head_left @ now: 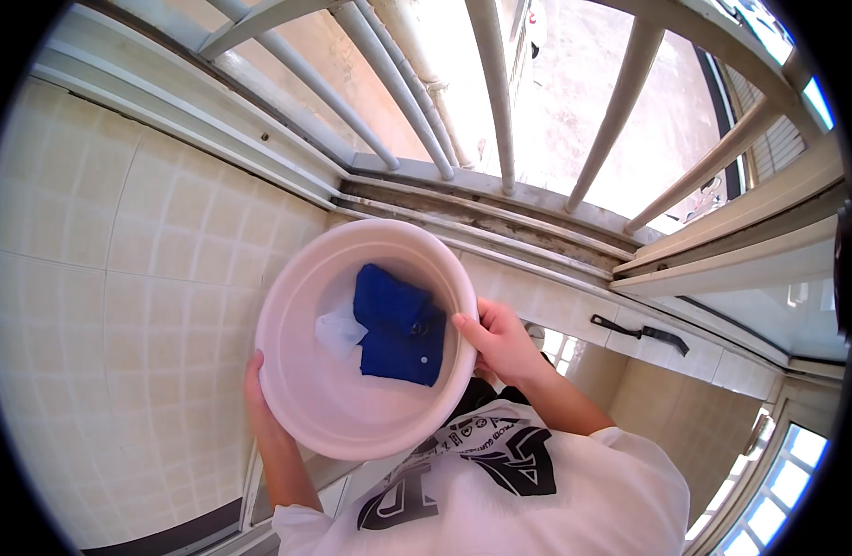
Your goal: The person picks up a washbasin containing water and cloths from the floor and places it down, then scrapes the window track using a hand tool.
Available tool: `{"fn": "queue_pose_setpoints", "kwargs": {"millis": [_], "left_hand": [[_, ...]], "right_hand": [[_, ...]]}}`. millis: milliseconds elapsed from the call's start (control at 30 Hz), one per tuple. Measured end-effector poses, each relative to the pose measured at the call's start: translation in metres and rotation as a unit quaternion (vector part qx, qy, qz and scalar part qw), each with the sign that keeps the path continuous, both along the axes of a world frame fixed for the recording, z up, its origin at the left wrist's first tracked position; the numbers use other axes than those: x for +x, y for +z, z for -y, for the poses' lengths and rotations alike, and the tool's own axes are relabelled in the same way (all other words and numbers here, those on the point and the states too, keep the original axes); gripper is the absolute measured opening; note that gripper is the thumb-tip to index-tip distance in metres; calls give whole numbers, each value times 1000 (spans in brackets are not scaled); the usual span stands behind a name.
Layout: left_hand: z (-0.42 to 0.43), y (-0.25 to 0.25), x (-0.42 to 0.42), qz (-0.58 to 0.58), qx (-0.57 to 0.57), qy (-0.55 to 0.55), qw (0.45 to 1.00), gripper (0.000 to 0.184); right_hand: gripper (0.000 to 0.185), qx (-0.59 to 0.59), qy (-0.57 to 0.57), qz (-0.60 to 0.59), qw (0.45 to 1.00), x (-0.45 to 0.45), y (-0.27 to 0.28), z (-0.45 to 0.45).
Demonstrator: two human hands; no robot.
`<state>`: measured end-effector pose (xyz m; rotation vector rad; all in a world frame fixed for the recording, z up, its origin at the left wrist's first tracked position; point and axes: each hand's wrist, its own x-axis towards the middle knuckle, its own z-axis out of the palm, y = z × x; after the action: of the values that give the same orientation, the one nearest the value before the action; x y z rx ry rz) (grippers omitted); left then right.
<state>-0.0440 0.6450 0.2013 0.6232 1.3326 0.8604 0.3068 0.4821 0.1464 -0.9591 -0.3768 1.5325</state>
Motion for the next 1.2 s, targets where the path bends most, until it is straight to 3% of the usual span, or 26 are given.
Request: {"fn": "queue_pose_setpoints", "kwargs": {"millis": [233,433,833,1200], "left_hand": [[9,-16,-10,-19,-4,23,1000,69],[6,-17,-15,-16,-39,24,999,72],[2,80,70,-18,42,14,999,62],[-42,76,71,-5,44,-41,998,50]], "right_hand": [[16,-33,23,46,998,-2,4,1],[24,-33,-11,15,999,-3,-5,-1],[24,-50,-43,-61,996,24,4,-8],[28,-51,-89,-107,989,43,-2,-6]]}}
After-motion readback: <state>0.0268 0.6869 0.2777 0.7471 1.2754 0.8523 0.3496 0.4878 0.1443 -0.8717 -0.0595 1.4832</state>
